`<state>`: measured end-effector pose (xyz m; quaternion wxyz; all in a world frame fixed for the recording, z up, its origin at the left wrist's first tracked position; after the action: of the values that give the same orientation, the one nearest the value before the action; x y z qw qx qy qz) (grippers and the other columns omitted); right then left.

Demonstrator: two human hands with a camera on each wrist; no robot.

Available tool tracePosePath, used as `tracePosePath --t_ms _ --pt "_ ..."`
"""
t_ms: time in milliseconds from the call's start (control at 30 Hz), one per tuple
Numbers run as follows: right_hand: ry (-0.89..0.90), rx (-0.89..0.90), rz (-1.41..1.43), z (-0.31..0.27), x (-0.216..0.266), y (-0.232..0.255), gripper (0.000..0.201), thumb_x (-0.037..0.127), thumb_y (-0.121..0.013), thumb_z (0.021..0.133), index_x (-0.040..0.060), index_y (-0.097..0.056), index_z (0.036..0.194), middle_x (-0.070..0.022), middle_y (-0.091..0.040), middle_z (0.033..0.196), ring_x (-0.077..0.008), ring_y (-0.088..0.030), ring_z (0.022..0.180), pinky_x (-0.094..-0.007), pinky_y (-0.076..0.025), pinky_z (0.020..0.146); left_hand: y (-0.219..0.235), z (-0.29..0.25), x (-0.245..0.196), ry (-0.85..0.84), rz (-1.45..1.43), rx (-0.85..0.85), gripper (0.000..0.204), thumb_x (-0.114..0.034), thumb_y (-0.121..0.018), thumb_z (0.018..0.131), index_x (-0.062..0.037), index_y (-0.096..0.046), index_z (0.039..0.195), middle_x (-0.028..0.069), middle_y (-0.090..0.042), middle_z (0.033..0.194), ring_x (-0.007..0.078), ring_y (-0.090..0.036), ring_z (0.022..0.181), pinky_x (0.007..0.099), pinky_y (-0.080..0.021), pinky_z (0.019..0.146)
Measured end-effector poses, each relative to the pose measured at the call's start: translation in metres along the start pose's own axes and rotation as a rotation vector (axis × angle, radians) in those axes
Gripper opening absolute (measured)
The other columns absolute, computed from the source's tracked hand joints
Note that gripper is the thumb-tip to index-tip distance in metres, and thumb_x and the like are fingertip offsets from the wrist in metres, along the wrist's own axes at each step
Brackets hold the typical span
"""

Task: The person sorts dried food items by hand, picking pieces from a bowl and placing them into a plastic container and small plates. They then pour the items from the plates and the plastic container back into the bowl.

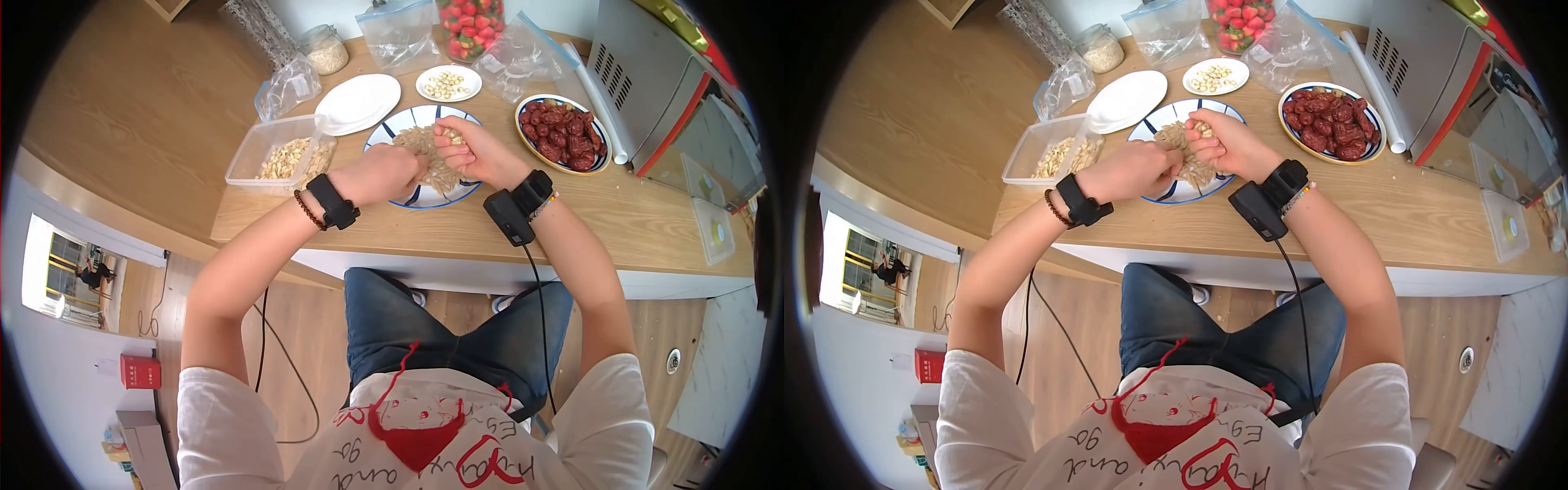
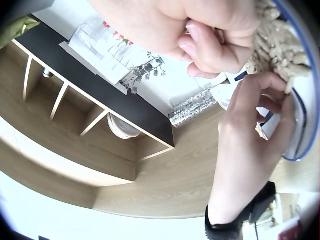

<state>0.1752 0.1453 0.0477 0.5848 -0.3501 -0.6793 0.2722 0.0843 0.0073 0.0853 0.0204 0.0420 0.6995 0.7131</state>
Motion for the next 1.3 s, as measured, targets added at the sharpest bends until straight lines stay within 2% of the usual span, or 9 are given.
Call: tracePosePath --t_ms 200,300,333,467,567,700,800,933,1300 --pt "-0.007 0.048 -0.009 0.002 0.001 0.002 0.016 0.018 -0.048 0.092 0.0047 -0.047 0.084 0.0006 -0.043 0.07 -0.0016 -0.031 0.045 -0.0149 -0.022 0.034 0.011 -0.001 0.004 0.066 -0.11 0.083 0.011 -0.008 -0.06 0.069 -0.0057 -0.057 0.08 0.0092 -0.061 0.073 0.0276 -0.061 0.069 0.0375 -0.047 0.061" --pt "-0.011 0.055 -0.007 0.001 0.002 0.004 0.015 0.018 -0.047 0.091 0.0045 -0.046 0.084 0.0005 -0.043 0.07 -0.0018 -0.031 0.045 -0.0156 -0.022 0.035 0.041 0.005 0.007 0.159 -0.142 0.017 0.013 -0.008 -0.06 0.069 -0.0052 -0.058 0.081 0.0102 -0.063 0.073 0.0272 -0.061 0.069 0.0361 -0.047 0.061" --pt "-0.015 0.055 -0.004 0.002 0.001 0.004 0.015 0.018 -0.047 0.091 0.0045 -0.046 0.084 0.0006 -0.043 0.07 -0.0018 -0.031 0.045 -0.0156 -0.022 0.035 0.051 0.009 0.011 0.18 -0.143 -0.021 0.017 -0.015 -0.064 0.068 -0.0032 -0.059 0.08 0.0128 -0.063 0.075 0.0291 -0.062 0.074 0.0373 -0.048 0.064" --pt "-0.026 0.043 -0.009 0.003 -0.001 0.005 0.014 0.017 -0.046 0.092 0.0045 -0.046 0.084 0.0006 -0.043 0.07 -0.0015 -0.03 0.045 -0.0155 -0.022 0.035 0.081 0.021 0.008 0.096 -0.267 -0.208 0.018 -0.016 -0.065 0.07 -0.0033 -0.059 0.081 0.0125 -0.063 0.076 0.0289 -0.061 0.073 0.0365 -0.048 0.065" --pt "-0.033 0.014 -0.022 0.003 -0.001 0.001 0.014 0.016 -0.046 0.091 0.0046 -0.046 0.084 0.0007 -0.042 0.07 -0.0014 -0.03 0.044 -0.0152 -0.023 0.035 0.074 0.03 -0.006 0.006 -0.204 -0.221 0.016 -0.014 -0.064 0.072 -0.0039 -0.059 0.082 0.011 -0.063 0.078 0.0294 -0.061 0.074 0.0366 -0.048 0.067" --pt "-0.095 0.035 0.091 0.001 0.002 0.002 0.013 0.016 -0.047 0.091 0.0049 -0.046 0.084 0.0006 -0.042 0.07 -0.0014 -0.031 0.044 -0.0149 -0.023 0.034 0.062 0.03 -0.003 0.003 -0.229 -0.43 0.013 -0.013 -0.061 0.074 -0.0049 -0.058 0.083 0.0103 -0.063 0.081 0.0294 -0.06 0.075 0.0374 -0.047 0.067" --pt "-0.112 0.062 0.126 0.002 0.003 0.005 0.014 0.016 -0.047 0.091 0.005 -0.047 0.084 0.0005 -0.043 0.07 -0.0015 -0.031 0.044 -0.0148 -0.023 0.034 0.055 0.018 0.012 0.174 -0.203 -0.33 0.01 -0.014 -0.061 0.075 -0.0055 -0.06 0.08 0.0095 -0.064 0.079 0.0281 -0.061 0.075 0.0362 -0.048 0.066" --pt "-0.052 0.021 0.038 0.0 0.002 0.0 0.015 0.017 -0.048 0.092 0.0047 -0.047 0.084 0.0004 -0.043 0.07 -0.0018 -0.031 0.043 -0.0149 -0.022 0.033 0.025 -0.003 0.023 0.288 -0.27 0.049 0.008 -0.012 -0.065 0.073 -0.0065 -0.067 0.079 0.0074 -0.065 0.073 0.0203 -0.062 0.07 0.0314 -0.047 0.065" --pt "-0.035 0.022 0.006 -0.001 0.001 -0.003 0.015 0.017 -0.05 0.091 0.0055 -0.047 0.082 0.0018 -0.041 0.068 0.0001 -0.029 0.043 -0.0134 -0.021 0.032 0.011 -0.011 0.023 0.289 -0.269 0.062 0.012 -0.015 -0.067 0.071 -0.0063 -0.067 0.08 0.0079 -0.066 0.074 0.0217 -0.064 0.072 0.0315 -0.048 0.065"
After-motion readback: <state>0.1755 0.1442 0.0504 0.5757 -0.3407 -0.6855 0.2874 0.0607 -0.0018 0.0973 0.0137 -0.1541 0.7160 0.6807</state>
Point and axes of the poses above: each hand's wrist, its own z-axis towards the middle knuckle, its own y-axis out of the back of the hand, x = y × z, the point moved 2 cm from there along z, towards the middle knuckle
